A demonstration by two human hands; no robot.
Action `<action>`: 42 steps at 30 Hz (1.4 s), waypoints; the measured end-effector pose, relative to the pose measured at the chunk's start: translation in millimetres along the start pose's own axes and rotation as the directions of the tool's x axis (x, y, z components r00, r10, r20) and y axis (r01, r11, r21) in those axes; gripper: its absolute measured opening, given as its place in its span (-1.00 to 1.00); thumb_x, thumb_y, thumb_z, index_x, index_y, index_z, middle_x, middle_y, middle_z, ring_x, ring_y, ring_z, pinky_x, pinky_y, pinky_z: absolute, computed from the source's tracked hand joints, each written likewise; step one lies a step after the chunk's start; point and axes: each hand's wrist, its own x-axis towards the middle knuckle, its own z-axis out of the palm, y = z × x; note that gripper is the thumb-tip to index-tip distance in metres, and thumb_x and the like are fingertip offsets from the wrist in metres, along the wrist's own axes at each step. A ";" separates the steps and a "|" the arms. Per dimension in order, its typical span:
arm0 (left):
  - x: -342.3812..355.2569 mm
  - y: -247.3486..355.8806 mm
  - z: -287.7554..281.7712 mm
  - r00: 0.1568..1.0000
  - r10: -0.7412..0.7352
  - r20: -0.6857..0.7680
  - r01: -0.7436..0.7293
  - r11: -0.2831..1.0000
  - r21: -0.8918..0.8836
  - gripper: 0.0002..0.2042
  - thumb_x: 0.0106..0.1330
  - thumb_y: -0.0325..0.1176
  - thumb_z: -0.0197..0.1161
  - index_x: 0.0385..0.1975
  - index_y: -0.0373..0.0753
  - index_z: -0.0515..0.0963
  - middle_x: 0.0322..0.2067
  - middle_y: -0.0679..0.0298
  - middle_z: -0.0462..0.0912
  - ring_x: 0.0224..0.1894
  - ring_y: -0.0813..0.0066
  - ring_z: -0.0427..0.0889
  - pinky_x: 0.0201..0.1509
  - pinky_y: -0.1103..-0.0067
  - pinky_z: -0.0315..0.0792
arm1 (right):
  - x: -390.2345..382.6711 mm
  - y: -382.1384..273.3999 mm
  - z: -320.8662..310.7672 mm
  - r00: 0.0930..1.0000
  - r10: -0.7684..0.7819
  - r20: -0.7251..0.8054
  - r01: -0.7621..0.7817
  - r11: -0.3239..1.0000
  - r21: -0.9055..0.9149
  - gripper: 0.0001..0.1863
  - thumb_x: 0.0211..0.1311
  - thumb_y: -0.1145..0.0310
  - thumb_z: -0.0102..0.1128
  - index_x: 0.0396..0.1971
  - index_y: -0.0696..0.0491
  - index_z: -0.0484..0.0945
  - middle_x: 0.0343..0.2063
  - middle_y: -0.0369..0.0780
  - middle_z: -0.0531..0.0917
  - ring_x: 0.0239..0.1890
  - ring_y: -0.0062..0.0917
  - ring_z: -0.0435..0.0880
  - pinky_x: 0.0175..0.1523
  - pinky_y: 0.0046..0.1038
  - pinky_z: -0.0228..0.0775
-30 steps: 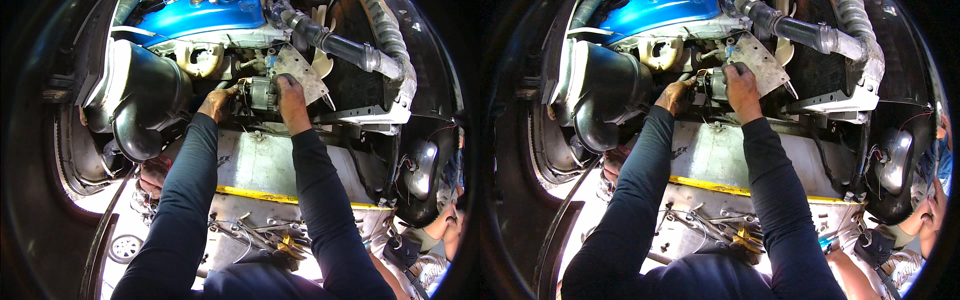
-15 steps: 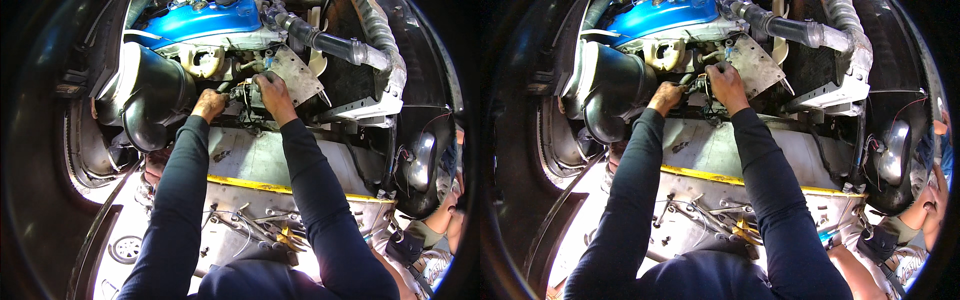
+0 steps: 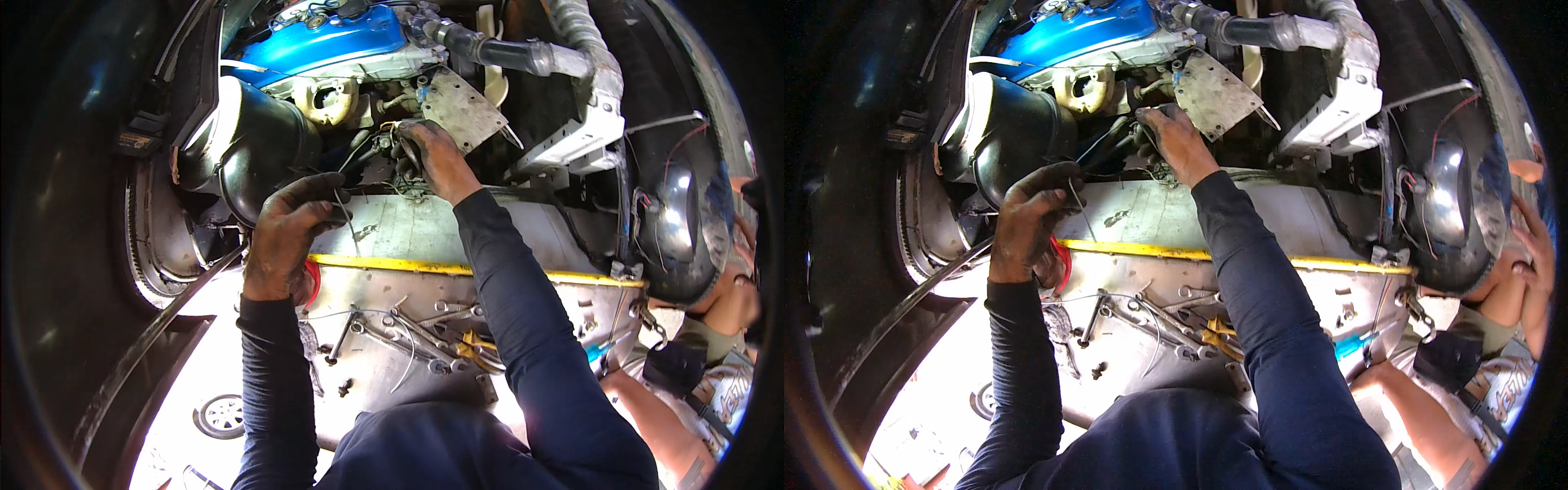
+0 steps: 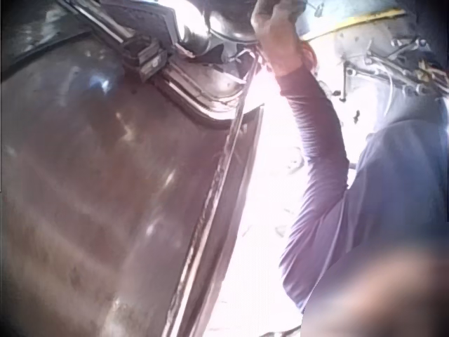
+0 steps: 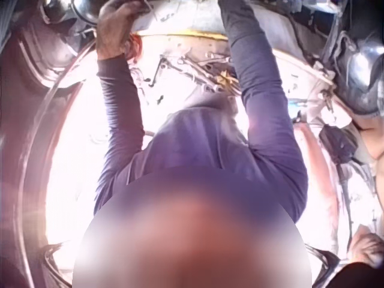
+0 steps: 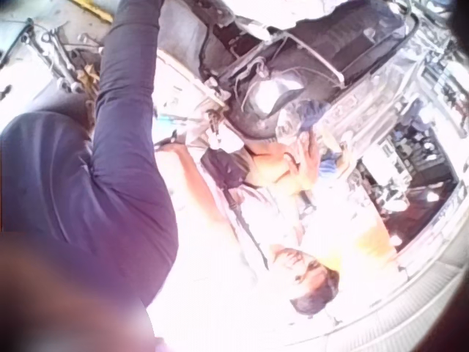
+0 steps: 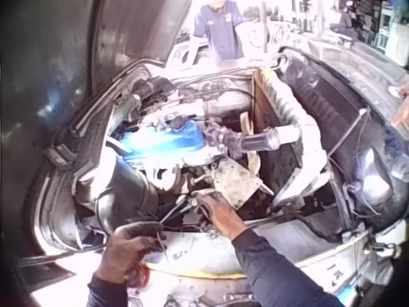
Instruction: The person works inside a car engine bay, using a screwdriver and wrench to adjust and tighten components near the engine block. The person repeatedly reaches into the engine compartment, manipulates wires and hoses, and uses tools to secure parts.
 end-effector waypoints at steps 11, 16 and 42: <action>-29.3 -21.2 26.5 0.896 0.422 0.141 -0.340 0.443 0.830 -0.79 0.27 -0.29 0.35 -0.31 -0.33 0.67 -0.20 0.06 0.65 -0.32 0.30 0.69 -0.19 0.49 0.51 | -155.0 -44.5 13.5 0.993 0.115 -0.034 -0.058 0.707 0.705 -0.77 0.39 0.30 0.14 -0.11 0.14 0.56 -0.21 -0.15 0.71 -0.19 -0.34 0.75 -0.19 -0.31 0.66; -39.2 -30.1 37.7 0.912 0.248 0.326 -0.391 0.762 0.516 -0.78 0.36 -0.37 0.23 -0.10 -0.34 0.62 -0.30 0.19 0.67 -0.30 0.46 0.64 -0.17 0.52 0.50 | -177.7 -44.5 17.6 0.999 0.025 -0.046 0.008 0.797 0.604 -0.72 0.34 0.41 0.19 0.00 0.15 0.58 -0.10 -0.20 0.68 -0.07 -0.46 0.68 0.08 -0.27 0.58; -48.4 -23.9 22.4 0.763 0.497 0.414 -0.642 0.504 0.578 -0.78 0.22 -0.33 0.29 -0.21 -0.30 0.70 -0.24 0.04 0.73 -0.20 0.17 0.73 -0.07 0.44 0.54 | -216.5 -55.2 44.5 0.979 -0.172 -0.111 0.156 0.978 -0.139 -0.73 0.33 0.26 0.29 -0.12 0.14 0.62 -0.20 -0.24 0.69 -0.21 -0.44 0.62 -0.03 -0.39 0.45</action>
